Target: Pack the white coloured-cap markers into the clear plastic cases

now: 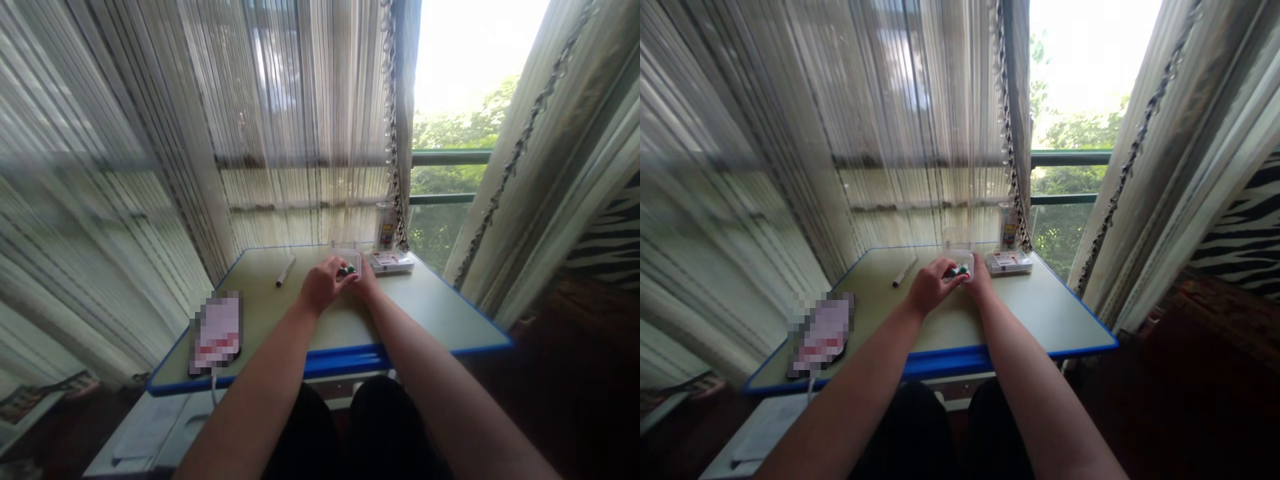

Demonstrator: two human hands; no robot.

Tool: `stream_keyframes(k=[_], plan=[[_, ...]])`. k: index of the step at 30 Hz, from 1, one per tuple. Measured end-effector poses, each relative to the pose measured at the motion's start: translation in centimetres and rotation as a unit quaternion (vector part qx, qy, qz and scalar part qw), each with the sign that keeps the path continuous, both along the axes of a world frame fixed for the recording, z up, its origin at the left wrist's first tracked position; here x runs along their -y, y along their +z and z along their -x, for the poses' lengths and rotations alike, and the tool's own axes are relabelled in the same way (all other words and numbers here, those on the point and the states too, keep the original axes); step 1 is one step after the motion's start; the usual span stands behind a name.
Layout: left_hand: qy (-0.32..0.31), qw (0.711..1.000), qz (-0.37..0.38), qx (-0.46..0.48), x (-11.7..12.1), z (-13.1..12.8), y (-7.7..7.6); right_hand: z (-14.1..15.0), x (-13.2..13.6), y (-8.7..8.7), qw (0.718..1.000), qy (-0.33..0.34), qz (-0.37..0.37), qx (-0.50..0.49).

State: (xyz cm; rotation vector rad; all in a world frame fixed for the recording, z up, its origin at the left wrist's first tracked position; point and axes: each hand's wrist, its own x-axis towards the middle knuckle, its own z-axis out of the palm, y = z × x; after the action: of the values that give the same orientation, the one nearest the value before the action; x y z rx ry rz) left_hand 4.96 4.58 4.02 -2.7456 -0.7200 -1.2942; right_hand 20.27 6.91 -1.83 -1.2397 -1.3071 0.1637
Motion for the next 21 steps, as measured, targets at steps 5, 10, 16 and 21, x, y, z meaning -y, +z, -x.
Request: stream_keyframes(k=[5, 10, 16, 21], plan=[[0.001, 1.0, -0.004, 0.004, 0.2, 0.0, 0.1, 0.1, 0.0, 0.2, 1.0, 0.014, -0.012, -0.007], [0.008, 1.0, 0.002, 0.0, 0.3, 0.2, 0.3, 0.2, 0.2, 0.3, 1.0, 0.013, -0.003, -0.008], [0.045, 0.999, -0.005, -0.023, 0.1, 0.0, 0.1, -0.2, -0.6, -0.5, 0.999, 0.029, -0.021, -0.009], [0.074, 0.996, -0.014, -0.037, 0.1, 0.0, -0.1, -0.4, -1.1, -1.0, 0.999, 0.033, -0.022, 0.001]])
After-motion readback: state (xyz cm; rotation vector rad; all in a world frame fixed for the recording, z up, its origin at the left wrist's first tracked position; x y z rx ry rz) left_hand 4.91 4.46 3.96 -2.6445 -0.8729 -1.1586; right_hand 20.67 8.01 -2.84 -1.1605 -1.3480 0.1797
